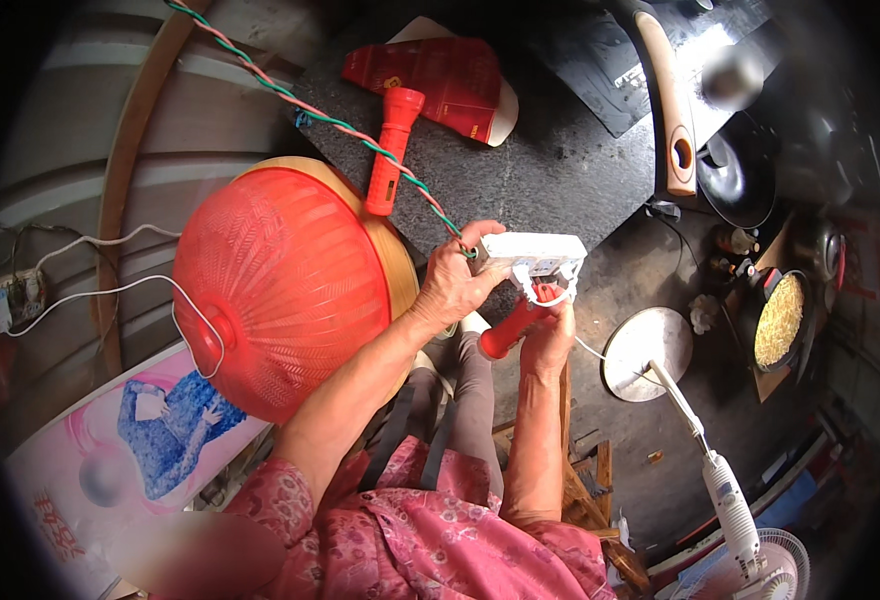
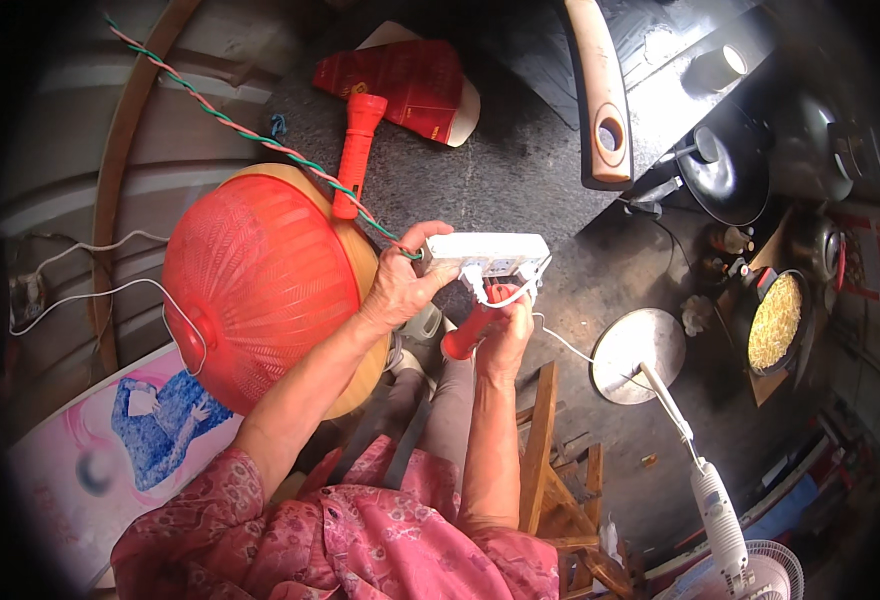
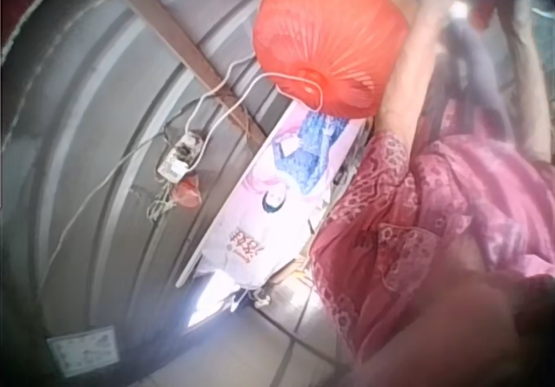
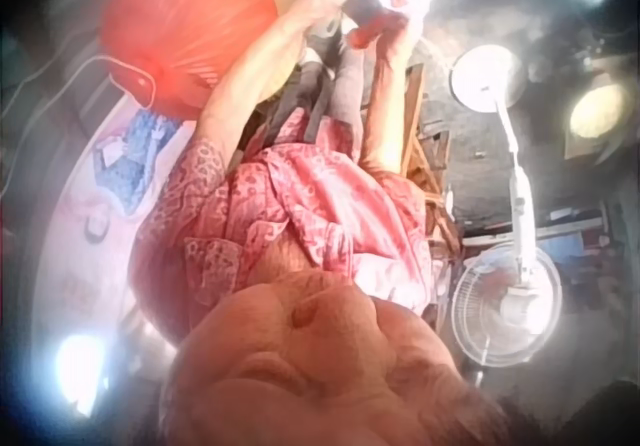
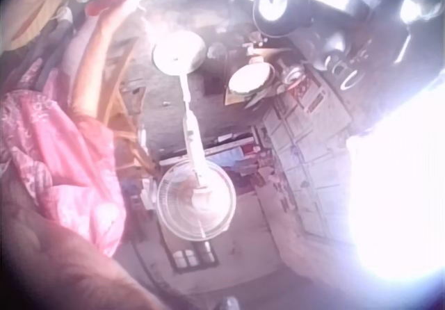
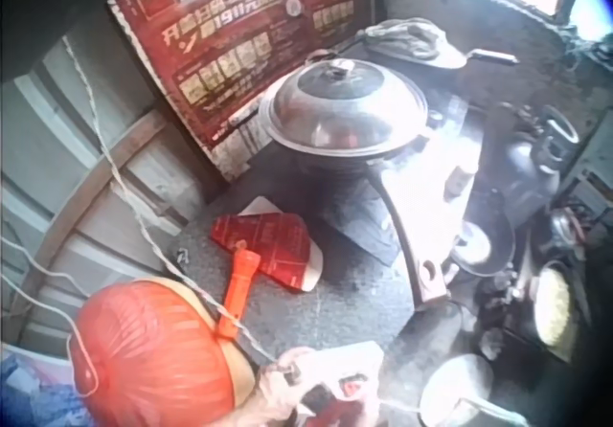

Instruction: The person assembles a red handheld massager by attaching its head to the body and plugging it into a power strip. They then walk through a cluttered room and pick up a pink box from a shelf.

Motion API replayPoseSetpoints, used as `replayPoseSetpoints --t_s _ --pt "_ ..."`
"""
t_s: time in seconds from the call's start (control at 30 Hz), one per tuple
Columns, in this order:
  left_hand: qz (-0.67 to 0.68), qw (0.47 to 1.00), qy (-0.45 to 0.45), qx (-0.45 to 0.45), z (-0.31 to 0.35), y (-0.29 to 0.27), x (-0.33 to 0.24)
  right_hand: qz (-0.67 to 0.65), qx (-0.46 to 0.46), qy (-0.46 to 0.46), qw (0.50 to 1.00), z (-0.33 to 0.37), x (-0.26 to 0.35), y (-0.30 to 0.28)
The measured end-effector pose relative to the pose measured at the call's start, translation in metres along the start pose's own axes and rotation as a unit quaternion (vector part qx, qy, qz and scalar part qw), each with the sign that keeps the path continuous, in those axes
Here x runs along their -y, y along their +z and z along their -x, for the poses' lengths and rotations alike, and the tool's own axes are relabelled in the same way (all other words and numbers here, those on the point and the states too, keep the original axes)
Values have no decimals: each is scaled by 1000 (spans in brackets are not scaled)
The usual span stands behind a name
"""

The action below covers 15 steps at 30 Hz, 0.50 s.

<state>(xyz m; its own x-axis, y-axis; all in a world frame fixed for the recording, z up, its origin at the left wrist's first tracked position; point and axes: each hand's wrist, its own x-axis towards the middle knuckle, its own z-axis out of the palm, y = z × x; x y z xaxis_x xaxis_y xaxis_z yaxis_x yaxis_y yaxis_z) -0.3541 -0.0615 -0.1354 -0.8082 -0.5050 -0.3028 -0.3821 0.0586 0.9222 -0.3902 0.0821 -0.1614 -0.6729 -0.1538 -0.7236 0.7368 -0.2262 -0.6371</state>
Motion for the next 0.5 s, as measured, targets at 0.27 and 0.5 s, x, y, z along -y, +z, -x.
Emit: replayPoseSetpoints --t_s 0.27,0.5 --pt "32 999 -17 -8 1 4 8 -67 4 -45 997 -14 -12 -2" --pt "71 997 -42 -1 0 4 8 -61 -15 -74 995 -12 -11 1"
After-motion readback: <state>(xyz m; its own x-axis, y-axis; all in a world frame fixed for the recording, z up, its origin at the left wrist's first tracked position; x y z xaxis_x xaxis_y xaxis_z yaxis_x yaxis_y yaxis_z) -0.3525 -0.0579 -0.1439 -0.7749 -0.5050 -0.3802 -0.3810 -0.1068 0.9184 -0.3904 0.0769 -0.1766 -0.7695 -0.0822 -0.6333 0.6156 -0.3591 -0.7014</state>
